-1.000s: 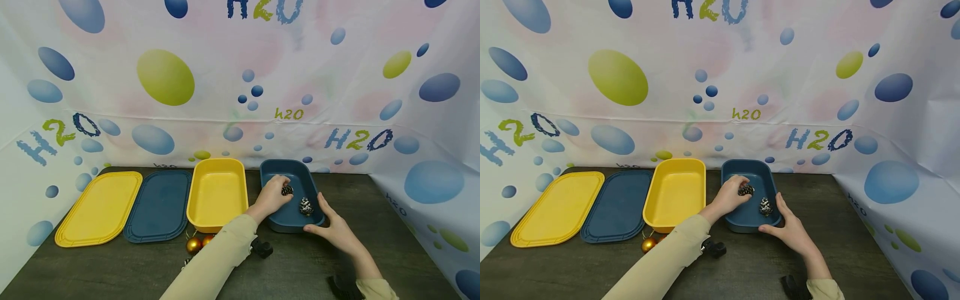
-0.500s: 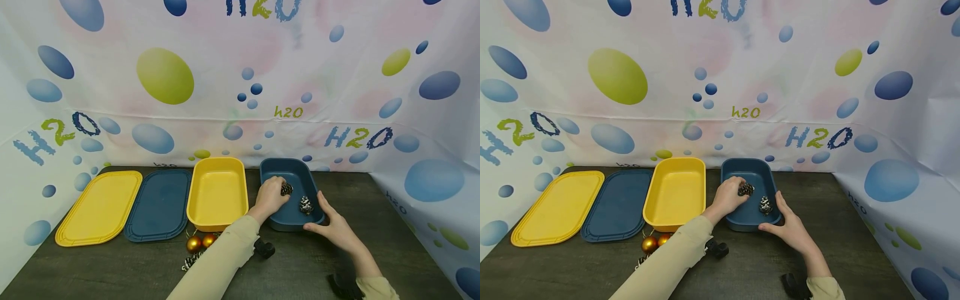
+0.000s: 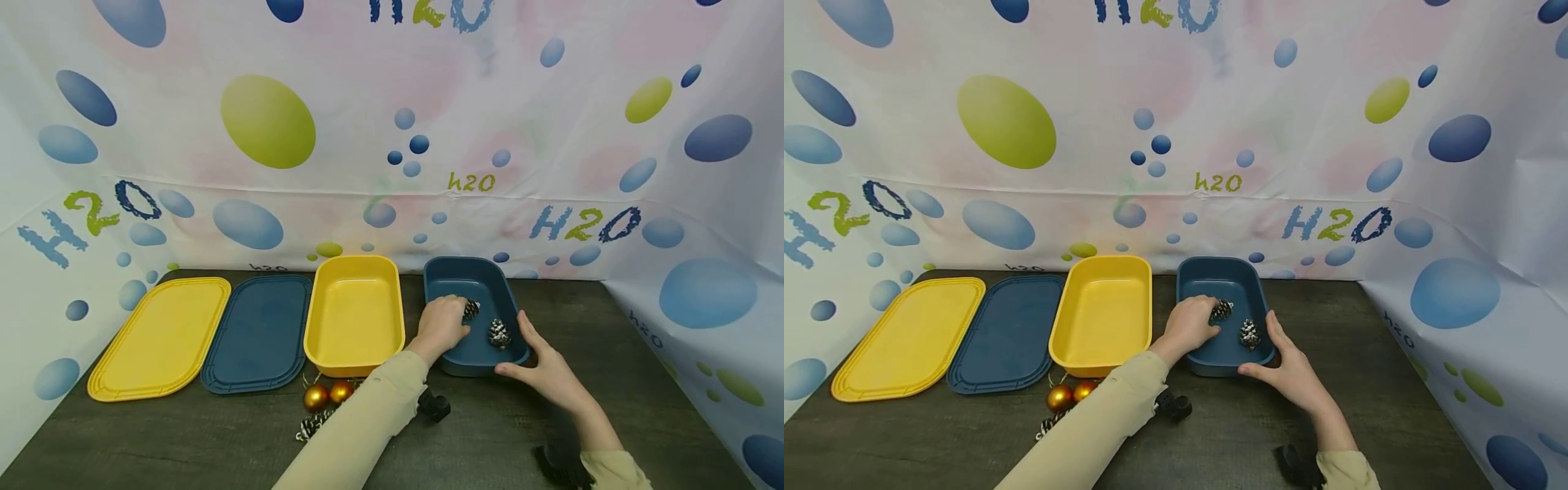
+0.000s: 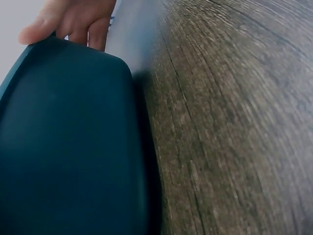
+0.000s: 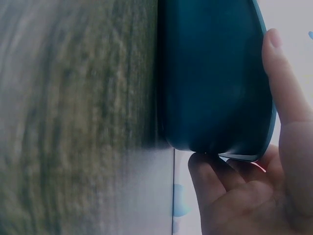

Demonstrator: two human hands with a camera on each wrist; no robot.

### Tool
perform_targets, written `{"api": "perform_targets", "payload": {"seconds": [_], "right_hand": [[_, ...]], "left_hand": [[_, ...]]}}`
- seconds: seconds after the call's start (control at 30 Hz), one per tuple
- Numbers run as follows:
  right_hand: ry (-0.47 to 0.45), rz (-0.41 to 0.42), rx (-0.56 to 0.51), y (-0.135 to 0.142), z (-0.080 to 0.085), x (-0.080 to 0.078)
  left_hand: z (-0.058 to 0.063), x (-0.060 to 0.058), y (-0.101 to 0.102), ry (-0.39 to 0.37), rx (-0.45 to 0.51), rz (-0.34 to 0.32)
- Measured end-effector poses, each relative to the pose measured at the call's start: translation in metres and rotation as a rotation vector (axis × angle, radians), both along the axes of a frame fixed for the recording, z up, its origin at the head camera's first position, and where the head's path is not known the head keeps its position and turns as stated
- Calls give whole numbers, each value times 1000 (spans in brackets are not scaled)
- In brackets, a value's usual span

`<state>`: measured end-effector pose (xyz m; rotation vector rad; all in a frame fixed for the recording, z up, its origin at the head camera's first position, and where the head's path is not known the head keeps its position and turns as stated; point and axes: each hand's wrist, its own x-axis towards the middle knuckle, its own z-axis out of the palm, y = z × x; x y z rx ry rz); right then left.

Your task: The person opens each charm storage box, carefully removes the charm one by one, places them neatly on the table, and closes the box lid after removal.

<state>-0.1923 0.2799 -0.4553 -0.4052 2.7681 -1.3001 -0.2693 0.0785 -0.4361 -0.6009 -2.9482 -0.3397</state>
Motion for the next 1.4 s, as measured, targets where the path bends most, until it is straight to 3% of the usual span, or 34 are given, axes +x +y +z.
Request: {"api": "perform_targets", "payload": {"seconds": [0.37,0.63,0.93,1.2,1.4], "right_hand": [[-6,-3,9,0,0,-1],[1,-5,11,1,-1,0],[12,-3,15,1,-1,0],[8,-8,13,0,0,-1],[12,-10,26,0,1,-1]], "left_hand": [[1,1,1,6,-19,4],[0,2,2,15,-118,-8],[3,0,5,-35,-112,12],[3,-2,6,-124,-121,0],[3,-2,7,-111,-131,-11]]}}
